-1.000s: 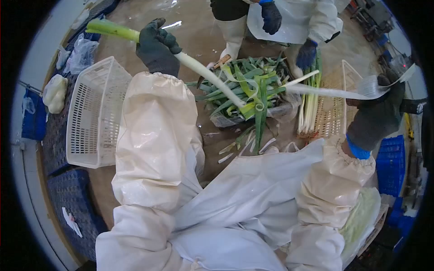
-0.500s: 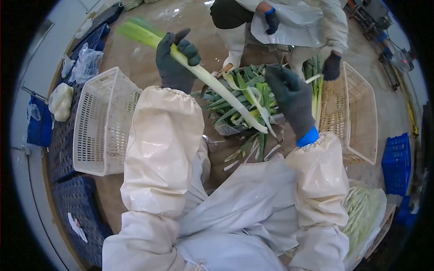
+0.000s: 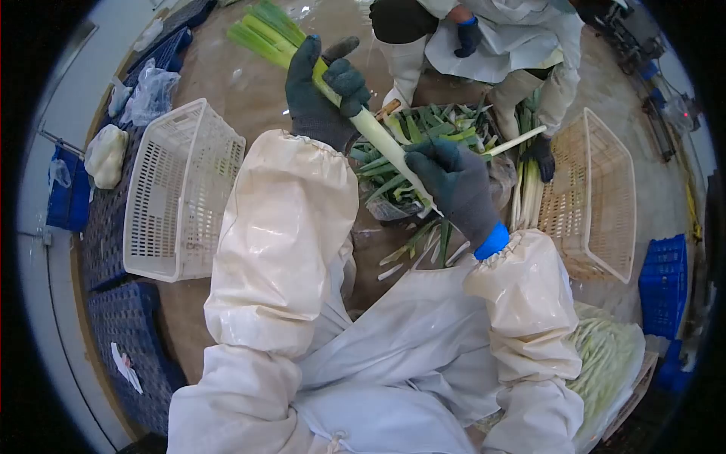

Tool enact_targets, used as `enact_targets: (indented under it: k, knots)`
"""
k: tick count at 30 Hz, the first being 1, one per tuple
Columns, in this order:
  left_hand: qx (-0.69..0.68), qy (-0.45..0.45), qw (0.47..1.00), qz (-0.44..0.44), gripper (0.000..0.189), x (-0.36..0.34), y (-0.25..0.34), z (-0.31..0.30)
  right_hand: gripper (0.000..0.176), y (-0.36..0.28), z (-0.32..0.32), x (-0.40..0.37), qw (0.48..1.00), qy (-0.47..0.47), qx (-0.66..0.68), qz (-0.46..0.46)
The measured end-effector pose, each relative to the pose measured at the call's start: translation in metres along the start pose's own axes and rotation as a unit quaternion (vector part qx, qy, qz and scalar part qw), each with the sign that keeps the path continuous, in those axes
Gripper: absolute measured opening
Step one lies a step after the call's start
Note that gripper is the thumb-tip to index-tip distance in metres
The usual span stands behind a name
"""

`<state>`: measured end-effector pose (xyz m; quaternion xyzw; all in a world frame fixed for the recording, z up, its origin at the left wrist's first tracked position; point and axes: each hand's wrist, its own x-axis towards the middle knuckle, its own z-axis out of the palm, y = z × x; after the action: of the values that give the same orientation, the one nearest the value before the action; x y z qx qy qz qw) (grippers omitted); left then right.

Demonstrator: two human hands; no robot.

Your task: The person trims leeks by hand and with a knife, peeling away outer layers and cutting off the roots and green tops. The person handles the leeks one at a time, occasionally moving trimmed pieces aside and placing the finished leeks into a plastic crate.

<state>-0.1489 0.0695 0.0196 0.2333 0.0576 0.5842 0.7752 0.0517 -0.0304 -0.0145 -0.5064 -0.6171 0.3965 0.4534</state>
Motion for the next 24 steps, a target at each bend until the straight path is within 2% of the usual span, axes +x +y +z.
enact_targets:
  k: [2,5,6,8,10,12,14,17,18,20,22,24]
  knots:
    - [-0.025,0.003,1.0,0.006,0.051,0.002,0.003,-0.004,0.022,-0.003,-0.005,0.001,1.0,0.011,-0.012,-0.005]
    - [-0.017,-0.013,0.999,0.034,0.048,0.003,0.013,-0.01,0.021,0.002,-0.014,0.005,0.997,0.058,0.051,0.021]
    - [-0.007,-0.02,0.999,0.049,0.047,0.002,0.016,-0.012,0.021,-0.003,-0.02,0.004,0.998,0.045,0.049,0.024]
    - [-0.018,0.02,0.997,0.067,0.047,0.001,0.021,-0.016,0.022,-0.02,-0.03,0.003,0.998,0.016,0.044,0.029]
    - [-0.036,0.073,0.994,0.074,0.047,0.002,0.023,-0.02,0.024,-0.005,-0.016,0.001,0.994,0.044,-0.03,-0.094]
    - [-0.063,0.136,0.986,0.069,0.047,0.003,0.023,-0.024,0.027,0.002,-0.011,0.001,0.976,0.052,-0.12,-0.175]
    - [-0.025,0.14,0.987,0.076,0.045,0.001,0.02,-0.028,0.029,0.004,-0.011,0.0,0.949,0.038,-0.227,-0.214]
    - [-0.002,0.187,0.979,0.085,0.043,-0.002,0.02,-0.027,0.023,0.015,-0.009,0.003,0.969,0.079,-0.159,-0.172]
    - [0.0,0.209,0.974,0.087,0.042,-0.002,0.021,-0.026,0.021,0.009,-0.013,0.003,0.988,0.082,-0.092,-0.094]
    - [-0.015,0.2,0.975,0.094,0.042,-0.002,0.025,-0.031,0.015,-0.018,-0.029,0.004,0.994,0.084,0.044,0.062]
    - [-0.025,0.196,0.975,0.102,0.042,-0.002,0.031,-0.035,0.012,-0.043,-0.05,0.003,0.978,0.096,0.144,0.112]
    - [-0.027,0.197,0.974,0.108,0.042,-0.001,0.033,-0.035,0.014,-0.04,-0.069,0.008,0.984,0.136,0.092,0.066]
